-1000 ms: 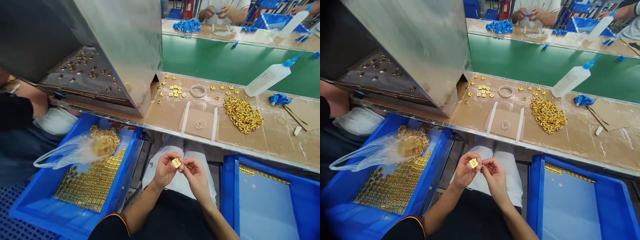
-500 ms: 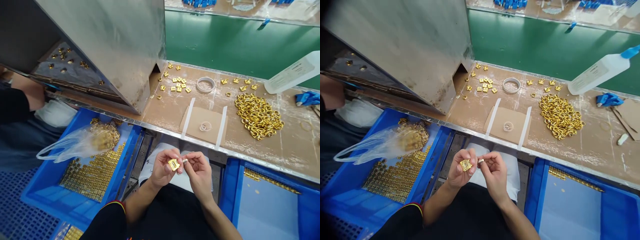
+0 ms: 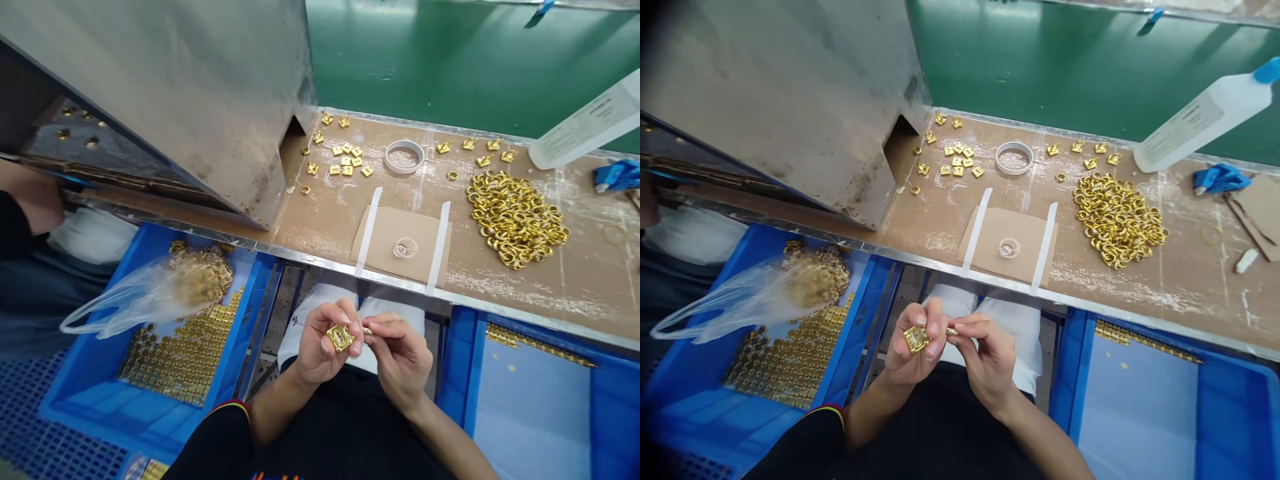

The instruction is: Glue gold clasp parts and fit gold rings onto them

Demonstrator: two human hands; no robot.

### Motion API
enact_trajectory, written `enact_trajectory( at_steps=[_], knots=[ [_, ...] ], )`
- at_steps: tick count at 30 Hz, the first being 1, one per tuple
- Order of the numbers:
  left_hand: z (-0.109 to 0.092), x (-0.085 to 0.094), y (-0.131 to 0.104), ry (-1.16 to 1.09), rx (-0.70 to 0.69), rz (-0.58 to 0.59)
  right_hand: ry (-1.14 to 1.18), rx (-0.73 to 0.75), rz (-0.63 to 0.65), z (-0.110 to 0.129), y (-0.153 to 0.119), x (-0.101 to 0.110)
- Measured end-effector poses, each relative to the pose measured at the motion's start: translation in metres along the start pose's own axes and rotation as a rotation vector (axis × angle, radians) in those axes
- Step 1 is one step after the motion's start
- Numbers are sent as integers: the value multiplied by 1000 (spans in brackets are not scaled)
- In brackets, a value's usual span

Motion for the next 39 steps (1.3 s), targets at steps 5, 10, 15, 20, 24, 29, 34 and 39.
enact_trajectory(
  at_steps=[5,10,15,20,24,29,34,39],
  knots=[
    [0,0,3,0,39,52,55,-63,-80,-1,3,2],
    [1,6,11,70,14,39,112,-60,-104,1,12,4],
    [17,17,17,30,137,-68,126,-27,-115,8,22,8],
    [33,27,16,33,254,-161,129,30,-145,16,33,18],
    [33,24,14,27,210,-132,110,0,-68,18,34,20],
    [30,22,18,81,97,-137,-84,-173,10,15,31,11],
    [27,21,23,188,-37,-123,-267,14,117,25,38,5],
    [27,19,24,214,-68,-125,-364,58,158,25,40,7]
  ],
)
Point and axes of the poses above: each hand's wrist, its own y-axis towards the middle knuckle, its own x-axis out of the back of the hand, z = x × y, the point moved 5 cm from there along y, towards the middle knuckle, and after that the axes turned 14 degrees about -z, right-handed, at the moved point
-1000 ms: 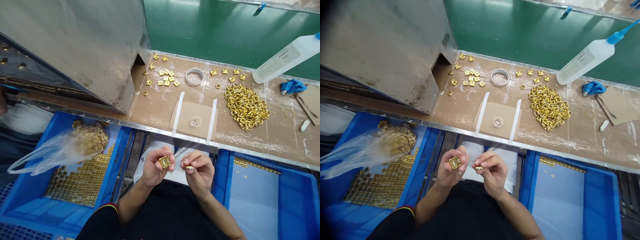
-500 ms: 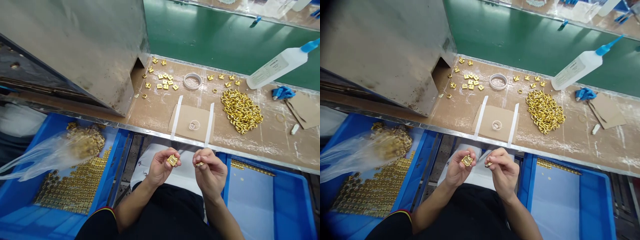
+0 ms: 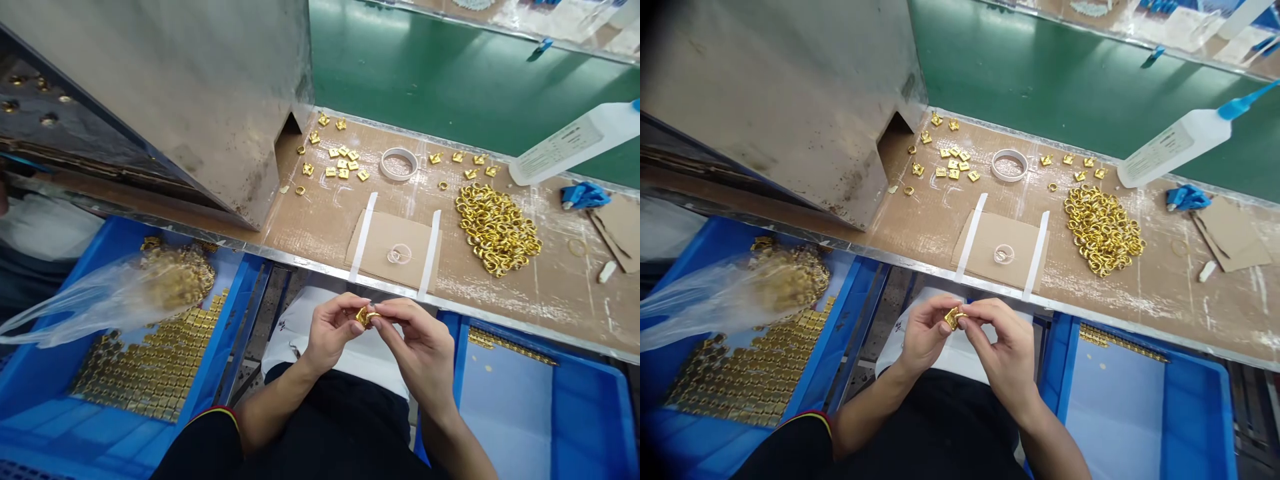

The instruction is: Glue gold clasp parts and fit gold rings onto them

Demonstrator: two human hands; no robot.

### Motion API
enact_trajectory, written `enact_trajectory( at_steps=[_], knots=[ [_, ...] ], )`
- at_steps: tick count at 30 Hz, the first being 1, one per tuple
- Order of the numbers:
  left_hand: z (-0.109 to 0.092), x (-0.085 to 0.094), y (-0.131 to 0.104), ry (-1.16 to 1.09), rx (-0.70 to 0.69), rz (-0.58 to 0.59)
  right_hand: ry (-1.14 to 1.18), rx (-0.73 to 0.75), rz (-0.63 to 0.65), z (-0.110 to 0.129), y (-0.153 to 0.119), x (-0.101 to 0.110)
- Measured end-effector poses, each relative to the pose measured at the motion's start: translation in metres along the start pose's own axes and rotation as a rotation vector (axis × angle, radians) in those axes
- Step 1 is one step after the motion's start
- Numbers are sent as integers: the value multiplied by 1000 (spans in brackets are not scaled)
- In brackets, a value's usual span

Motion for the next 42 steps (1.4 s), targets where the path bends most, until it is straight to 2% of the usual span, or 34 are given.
enact_trajectory(
  at_steps=[7,14,21,30,36,42],
  knots=[
    [-3,-2,-1,6,3,29,-72,39,3,4,2,0],
    [-13,-3,-1,87,-121,40,-130,51,7,10,3,-5],
    [-12,2,-2,103,-196,-9,-151,38,0,12,1,-11],
    [0,6,-1,-32,-175,-100,-26,-34,-42,5,-6,-20],
    [8,3,-3,-174,-19,-93,24,-74,-82,2,-11,-26],
    [21,8,-1,-188,191,-117,36,-134,-79,0,-8,-29]
  ],
)
Point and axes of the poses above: each hand's wrist, its own y-axis towards the middle knuckle, its own x-axis out of the back of the hand, z = x × y, the point moved 5 cm from there along y, towards the middle knuckle, and after that the axes turned 14 degrees about -z, right-handed, at the moved point
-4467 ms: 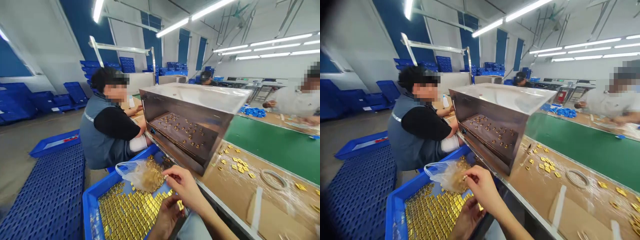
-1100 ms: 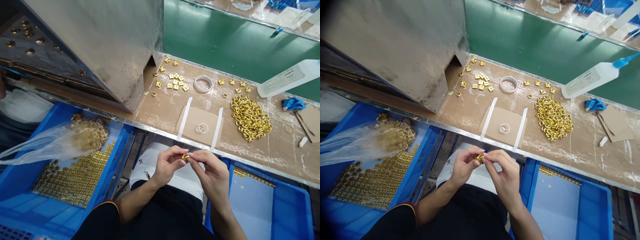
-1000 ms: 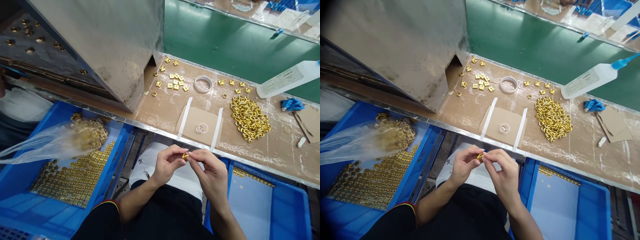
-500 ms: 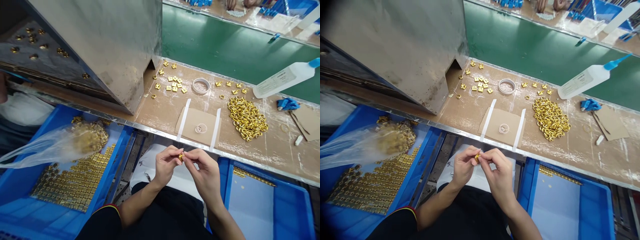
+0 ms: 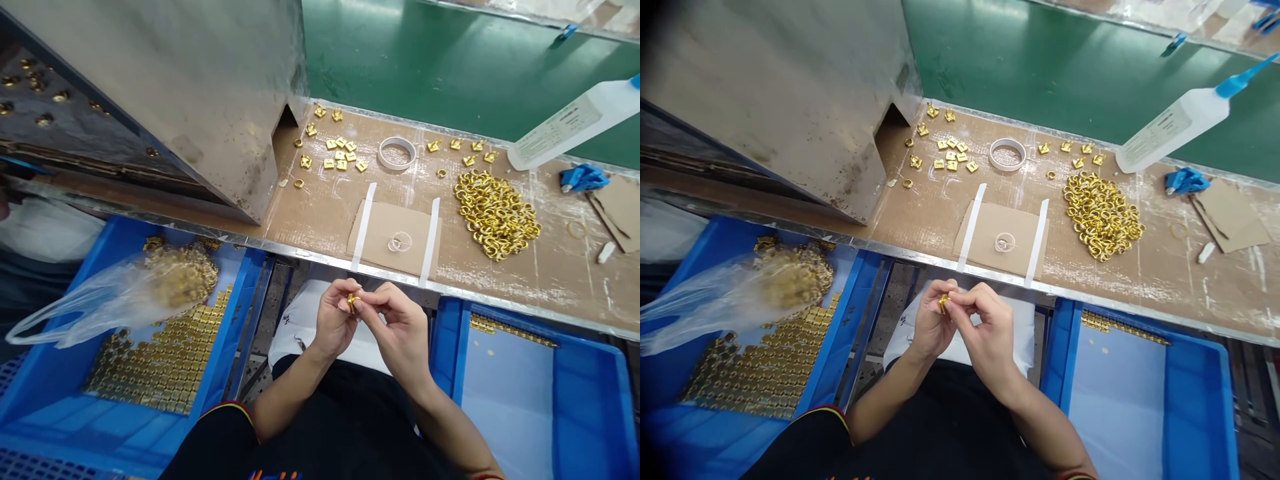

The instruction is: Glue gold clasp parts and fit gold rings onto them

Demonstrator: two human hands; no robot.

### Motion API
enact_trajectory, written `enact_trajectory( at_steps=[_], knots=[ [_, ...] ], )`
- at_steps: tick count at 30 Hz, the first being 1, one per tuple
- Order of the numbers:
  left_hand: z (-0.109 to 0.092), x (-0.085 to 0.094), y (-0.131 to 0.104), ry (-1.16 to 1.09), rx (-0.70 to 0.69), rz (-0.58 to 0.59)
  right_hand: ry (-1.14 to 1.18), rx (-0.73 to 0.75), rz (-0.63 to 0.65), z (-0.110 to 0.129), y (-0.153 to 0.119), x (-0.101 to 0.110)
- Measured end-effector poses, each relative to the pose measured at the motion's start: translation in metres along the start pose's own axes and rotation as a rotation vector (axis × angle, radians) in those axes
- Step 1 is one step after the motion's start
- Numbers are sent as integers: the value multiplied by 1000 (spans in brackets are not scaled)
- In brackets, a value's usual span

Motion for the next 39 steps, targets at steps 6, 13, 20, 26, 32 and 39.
enact_trajectory(
  at_steps=[6,13,20,26,32,39],
  knots=[
    [-1,-7,3,66,104,109,47,-62,35,-5,1,0],
    [-1,-10,4,137,122,107,97,-112,13,-12,2,1],
    [-2,-10,3,114,167,106,81,-84,-24,-10,3,0],
    [-7,-13,-1,94,166,148,47,-30,7,-5,2,2],
    [-13,-17,-5,101,152,151,127,-71,62,-4,-1,6],
    [-12,-20,-7,119,149,167,73,15,36,-3,-2,9]
  ],
)
Point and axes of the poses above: each hand's wrist, its own y-axis towards the middle knuckle, its own x-axis out of the back of the hand, z = x × y, the point moved 5 cm from there along y, towards the middle knuckle, and after that the axes turned 14 degrees about -z, right-handed, at the moved point
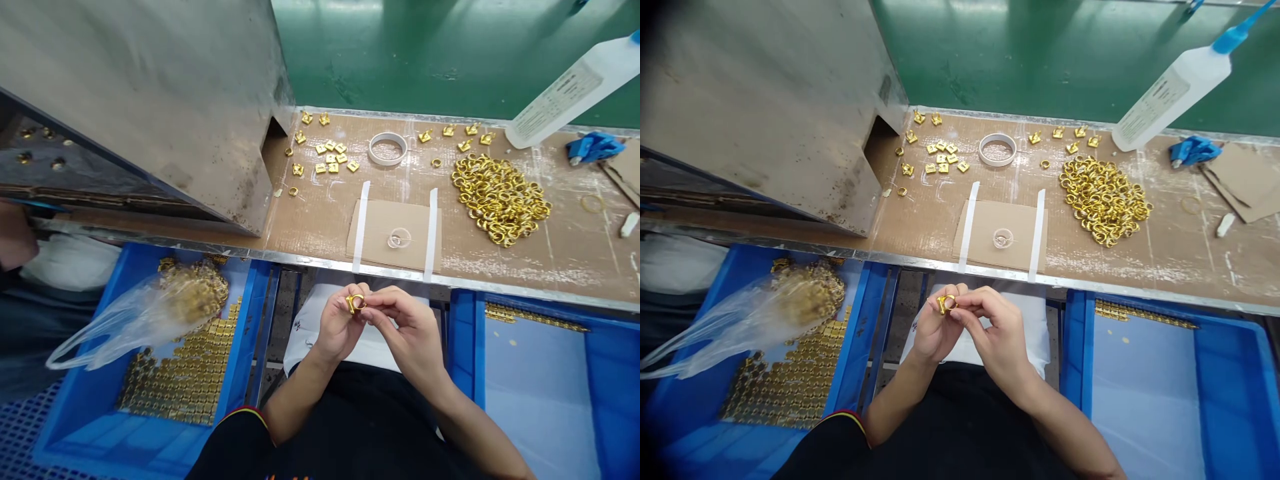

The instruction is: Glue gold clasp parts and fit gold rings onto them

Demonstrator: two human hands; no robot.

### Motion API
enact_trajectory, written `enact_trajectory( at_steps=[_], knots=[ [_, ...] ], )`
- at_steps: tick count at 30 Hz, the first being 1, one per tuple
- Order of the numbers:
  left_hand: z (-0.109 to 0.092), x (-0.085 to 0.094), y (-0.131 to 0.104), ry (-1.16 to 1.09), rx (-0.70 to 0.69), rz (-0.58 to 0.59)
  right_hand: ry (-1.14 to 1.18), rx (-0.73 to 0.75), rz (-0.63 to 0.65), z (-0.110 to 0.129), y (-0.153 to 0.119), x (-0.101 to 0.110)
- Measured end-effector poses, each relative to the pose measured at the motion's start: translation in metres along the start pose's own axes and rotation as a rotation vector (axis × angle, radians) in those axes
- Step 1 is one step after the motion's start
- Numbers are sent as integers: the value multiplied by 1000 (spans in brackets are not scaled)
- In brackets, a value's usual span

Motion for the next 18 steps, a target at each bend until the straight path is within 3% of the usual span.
enact_trajectory(
  at_steps=[6,18],
  knots=[
    [2,-3,-1,-21,18,-26,-106,93,-12,3,1,2],
    [3,-3,-3,14,9,-24,-139,103,-39,2,-2,1]
  ],
)
Point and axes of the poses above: each hand's wrist, its own y-axis towards the middle knuckle, its own x-axis out of the back of the hand, z = x × y, the point moved 5 cm from there along y, towards the middle knuckle, and after that the axes turned 14 degrees about -z, right-handed, at the moved point
